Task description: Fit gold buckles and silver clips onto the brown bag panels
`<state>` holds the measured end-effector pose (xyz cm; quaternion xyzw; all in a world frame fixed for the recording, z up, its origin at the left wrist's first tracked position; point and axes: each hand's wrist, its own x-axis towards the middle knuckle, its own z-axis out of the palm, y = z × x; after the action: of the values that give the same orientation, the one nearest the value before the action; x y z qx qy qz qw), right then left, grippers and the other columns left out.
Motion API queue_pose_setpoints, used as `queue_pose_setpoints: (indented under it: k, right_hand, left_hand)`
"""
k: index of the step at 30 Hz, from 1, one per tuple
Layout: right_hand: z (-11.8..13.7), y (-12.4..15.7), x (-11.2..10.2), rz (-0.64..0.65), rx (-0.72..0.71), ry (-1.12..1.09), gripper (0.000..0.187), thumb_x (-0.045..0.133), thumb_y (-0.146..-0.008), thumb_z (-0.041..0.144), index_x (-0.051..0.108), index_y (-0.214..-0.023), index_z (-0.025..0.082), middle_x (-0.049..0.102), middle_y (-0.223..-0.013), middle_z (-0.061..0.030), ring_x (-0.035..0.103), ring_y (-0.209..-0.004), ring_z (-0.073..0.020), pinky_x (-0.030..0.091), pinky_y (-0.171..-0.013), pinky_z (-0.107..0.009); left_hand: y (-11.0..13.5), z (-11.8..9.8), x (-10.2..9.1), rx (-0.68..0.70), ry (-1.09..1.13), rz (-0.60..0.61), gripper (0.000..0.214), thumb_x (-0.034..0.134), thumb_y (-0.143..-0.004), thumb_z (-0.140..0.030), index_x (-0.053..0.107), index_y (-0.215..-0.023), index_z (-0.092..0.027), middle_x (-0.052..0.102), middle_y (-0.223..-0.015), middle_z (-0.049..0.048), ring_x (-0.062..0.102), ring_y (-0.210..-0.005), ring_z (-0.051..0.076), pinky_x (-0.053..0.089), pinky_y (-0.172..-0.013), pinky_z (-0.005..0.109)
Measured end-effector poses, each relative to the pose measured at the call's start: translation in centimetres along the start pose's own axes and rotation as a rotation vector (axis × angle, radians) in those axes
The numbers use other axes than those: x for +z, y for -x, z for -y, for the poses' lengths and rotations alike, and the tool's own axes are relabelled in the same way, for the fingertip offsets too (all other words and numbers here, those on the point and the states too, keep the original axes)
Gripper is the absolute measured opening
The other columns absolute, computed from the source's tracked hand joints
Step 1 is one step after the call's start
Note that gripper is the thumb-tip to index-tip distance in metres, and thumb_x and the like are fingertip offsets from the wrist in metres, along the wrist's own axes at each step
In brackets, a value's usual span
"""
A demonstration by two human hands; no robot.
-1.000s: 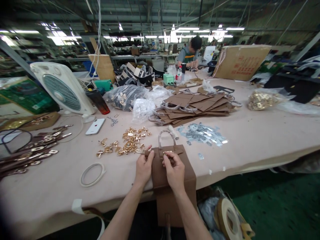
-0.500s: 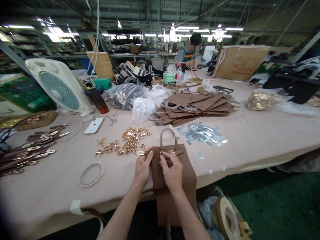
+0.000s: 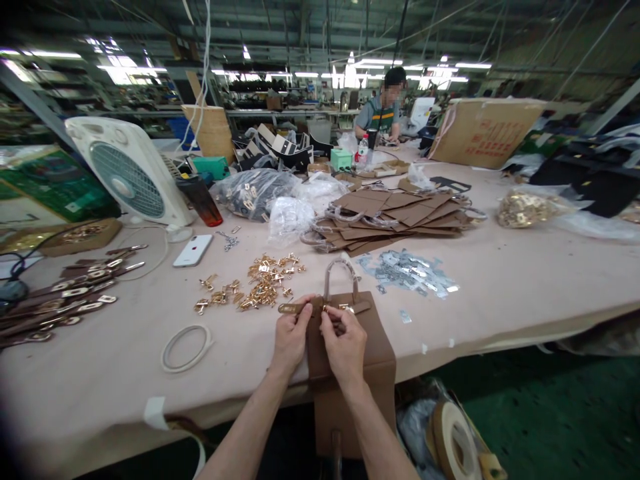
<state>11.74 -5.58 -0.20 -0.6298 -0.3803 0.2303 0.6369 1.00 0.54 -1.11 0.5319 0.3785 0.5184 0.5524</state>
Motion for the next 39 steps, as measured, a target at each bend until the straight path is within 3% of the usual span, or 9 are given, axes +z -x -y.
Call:
queue_pose_setpoints:
  k: [6,12,19,21,26,29,33,36,39]
  right_hand:
    - [0.6,-0.7,-0.2,0.055,0.089,-0.039,0.036,0.077,-0.084,0.049,0.076,-0.1,0.017,0.074,-0.071,-0.0048,0.069,-0.059,-0.0173,0.059,-0.059,-0.028]
    - [0.6,-0.8,-0.1,0.086,0.033,0.03,0.038,0.073,-0.087,0.051,0.075,-0.102,0.016,0.075,-0.076,-0.006,0.07,-0.061,-0.0172,0.059,-0.059,-0.028]
    - [0.4,-1.8,-0.4,0.221,0.087,0.078,0.036,0.071,-0.088,0.05,0.075,-0.101,0.016,0.073,-0.071,-0.0046,0.068,-0.056,-0.0178,0.055,-0.054,-0.027]
    - [0.3,-1.8,-0.2,0.212,0.043,0.141,0.034,0.069,-0.09,0.048,0.076,-0.101,0.017,0.074,-0.076,-0.006,0.068,-0.059,-0.0181,0.056,-0.057,-0.029]
    - [-0.2,-0.9,0.2,0.144,-0.256,0.403,0.033,0.056,-0.099,0.043,0.075,-0.111,0.019,0.074,-0.099,-0.0107,0.069,-0.083,-0.0214,0.057,-0.08,-0.035]
    - [-0.7,-0.5,-0.3,0.188,-0.306,0.454,0.037,0.052,-0.102,0.045,0.073,-0.117,0.02,0.074,-0.104,-0.0111,0.069,-0.089,-0.0234,0.056,-0.085,-0.038]
    - [-2.0,-0.9,-0.9,0.27,-0.326,0.448,0.04,0.054,-0.098,0.054,0.072,-0.119,0.025,0.074,-0.119,-0.009,0.069,-0.108,-0.0288,0.052,-0.097,-0.043]
    - [-2.5,-1.1,-0.7,0.172,-0.338,0.393,0.043,0.056,-0.096,0.058,0.07,-0.122,0.028,0.072,-0.125,-0.0088,0.067,-0.114,-0.0327,0.047,-0.107,-0.049]
    - [-1.4,-0.8,0.5,0.187,-0.404,0.34,0.039,0.055,-0.096,0.055,0.071,-0.119,0.028,0.073,-0.124,-0.0089,0.067,-0.114,-0.0332,0.047,-0.109,-0.049]
  left_hand:
    - [-0.1,-0.4,0.0,0.03,-0.049,-0.006,0.03,0.067,-0.096,-0.042,0.08,-0.111,-0.021,0.079,-0.113,0.0085,0.071,-0.108,0.025,0.052,-0.103,0.035]
    - [-0.1,-0.7,0.0,0.072,-0.121,0.011,0.03,0.063,-0.098,-0.04,0.078,-0.112,-0.019,0.079,-0.113,0.0083,0.072,-0.108,0.024,0.053,-0.102,0.036]
    - [-0.3,0.0,-0.1,0.074,-0.173,0.01,0.03,0.059,-0.1,-0.037,0.076,-0.115,-0.017,0.079,-0.116,0.0086,0.072,-0.111,0.023,0.053,-0.104,0.036]
    - [-0.3,0.1,-0.1,0.061,-0.164,-0.006,0.03,0.059,-0.099,-0.037,0.076,-0.115,-0.017,0.079,-0.116,0.009,0.072,-0.111,0.024,0.053,-0.104,0.037]
    - [-0.3,-0.5,0.1,0.026,-0.102,-0.029,0.029,0.06,-0.098,-0.034,0.076,-0.114,-0.015,0.079,-0.113,0.0094,0.073,-0.107,0.023,0.054,-0.102,0.036]
    - [0.3,-1.5,0.2,-0.002,-0.093,-0.033,0.029,0.056,-0.099,-0.032,0.076,-0.112,-0.015,0.08,-0.107,0.0087,0.074,-0.1,0.022,0.056,-0.095,0.034]
    - [1.1,-1.9,0.6,-0.009,-0.306,-0.103,0.03,0.051,-0.1,-0.029,0.076,-0.113,-0.018,0.079,-0.11,0.0087,0.071,-0.104,0.023,0.055,-0.098,0.035]
    - [1.1,-1.3,0.9,-0.014,-0.525,-0.163,0.033,0.048,-0.101,-0.026,0.072,-0.123,-0.02,0.075,-0.121,0.0094,0.065,-0.116,0.026,0.05,-0.107,0.041]
    - [0.7,-0.3,1.2,0.049,-0.662,-0.044,0.033,0.047,-0.101,-0.028,0.072,-0.121,-0.021,0.074,-0.124,0.0109,0.064,-0.118,0.028,0.047,-0.111,0.047]
